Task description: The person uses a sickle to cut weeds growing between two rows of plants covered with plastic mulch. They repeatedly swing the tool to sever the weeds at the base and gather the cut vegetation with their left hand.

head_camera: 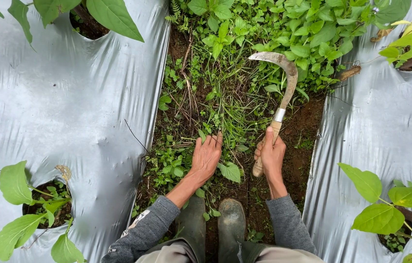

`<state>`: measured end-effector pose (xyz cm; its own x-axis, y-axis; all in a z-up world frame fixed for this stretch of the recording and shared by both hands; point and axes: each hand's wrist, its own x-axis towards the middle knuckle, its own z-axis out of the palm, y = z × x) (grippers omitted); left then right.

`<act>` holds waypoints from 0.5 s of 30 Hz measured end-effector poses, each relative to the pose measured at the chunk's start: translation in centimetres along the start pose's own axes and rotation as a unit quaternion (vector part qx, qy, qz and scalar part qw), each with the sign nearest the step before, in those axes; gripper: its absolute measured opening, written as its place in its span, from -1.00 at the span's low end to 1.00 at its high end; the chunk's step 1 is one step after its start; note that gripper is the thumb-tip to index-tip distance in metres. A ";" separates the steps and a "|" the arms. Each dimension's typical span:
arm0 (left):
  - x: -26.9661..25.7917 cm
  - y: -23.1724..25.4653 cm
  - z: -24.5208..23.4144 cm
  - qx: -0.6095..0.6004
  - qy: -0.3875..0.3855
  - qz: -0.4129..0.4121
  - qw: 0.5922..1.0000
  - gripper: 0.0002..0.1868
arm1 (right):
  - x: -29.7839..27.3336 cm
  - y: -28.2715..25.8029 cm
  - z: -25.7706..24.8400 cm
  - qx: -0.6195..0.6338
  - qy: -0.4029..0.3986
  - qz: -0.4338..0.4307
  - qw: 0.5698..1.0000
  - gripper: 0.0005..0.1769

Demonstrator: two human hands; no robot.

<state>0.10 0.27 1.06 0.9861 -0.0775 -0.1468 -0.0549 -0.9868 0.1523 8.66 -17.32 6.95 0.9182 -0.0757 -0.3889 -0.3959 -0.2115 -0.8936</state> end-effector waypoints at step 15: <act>0.2 -0.8 2.2 -0.026 0.010 -0.005 1.000 -0.36 | -1.7 0.0 0.2 -0.120 -0.075 0.014 0.990 -0.52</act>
<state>-0.05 0.70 -1.22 0.9895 -0.0650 -0.1291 -0.0379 -0.9787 0.2019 7.08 -16.98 7.51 0.8872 0.0565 -0.4579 -0.3901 -0.4380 -0.8099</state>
